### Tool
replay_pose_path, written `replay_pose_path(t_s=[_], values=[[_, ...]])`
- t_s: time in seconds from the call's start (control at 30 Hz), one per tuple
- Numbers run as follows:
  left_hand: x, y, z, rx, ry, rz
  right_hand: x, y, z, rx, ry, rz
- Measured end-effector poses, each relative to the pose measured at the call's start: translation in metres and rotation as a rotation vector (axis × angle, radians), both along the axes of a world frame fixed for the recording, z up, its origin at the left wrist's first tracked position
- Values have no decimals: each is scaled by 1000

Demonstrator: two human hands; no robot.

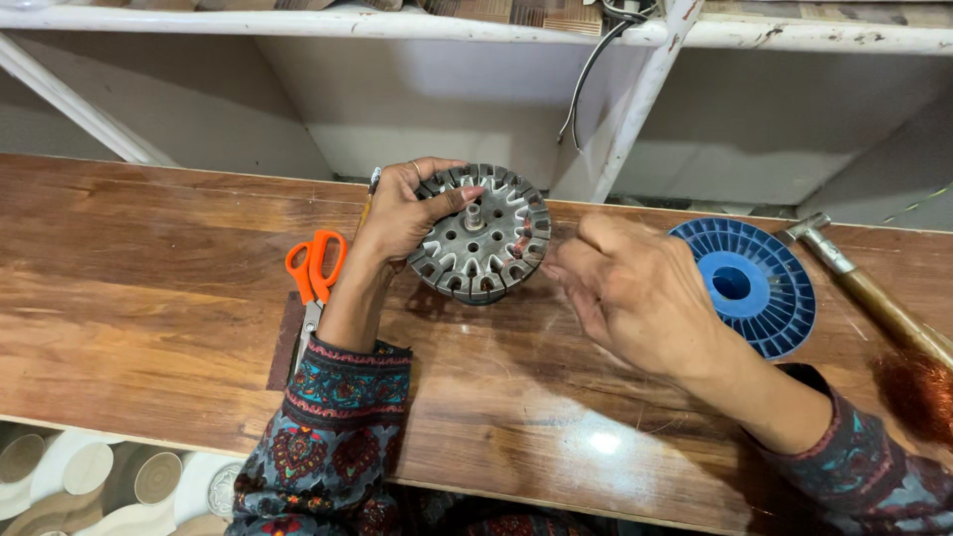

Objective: The person winds copper wire from a blue spool into the slots of a metal stator component. They repeatedly pull wire from the spool, thread it through the stator slots, and adjust the wire placement by hand.

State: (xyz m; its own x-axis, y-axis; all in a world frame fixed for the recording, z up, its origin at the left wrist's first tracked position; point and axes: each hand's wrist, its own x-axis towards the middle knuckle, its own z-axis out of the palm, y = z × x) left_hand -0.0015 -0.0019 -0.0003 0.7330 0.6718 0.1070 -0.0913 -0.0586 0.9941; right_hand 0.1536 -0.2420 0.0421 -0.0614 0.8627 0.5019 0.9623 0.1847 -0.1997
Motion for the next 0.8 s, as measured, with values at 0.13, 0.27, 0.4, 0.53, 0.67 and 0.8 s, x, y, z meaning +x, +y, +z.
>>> replay_pose_path(t_s=[0.13,0.27,0.4,0.53,0.67,0.8], values=[[0,-1,1,-10,-12,-3,-2,5,-8,-14,205,147],[-1,-1,3,-5,0,6,-8,3,-11,-32,224,428],[0,-2,3,12,5,3,-3,-7,-6,-566,-127,123],[0,-1,1,8,-7,-3,21,-5,7,-336,5,192],[-1,-1,1,21,-4,-5,42,-9,24,-404,-129,-97],[-1,-1,2,31,0,3,50,-30,44,-20,-100,-76]])
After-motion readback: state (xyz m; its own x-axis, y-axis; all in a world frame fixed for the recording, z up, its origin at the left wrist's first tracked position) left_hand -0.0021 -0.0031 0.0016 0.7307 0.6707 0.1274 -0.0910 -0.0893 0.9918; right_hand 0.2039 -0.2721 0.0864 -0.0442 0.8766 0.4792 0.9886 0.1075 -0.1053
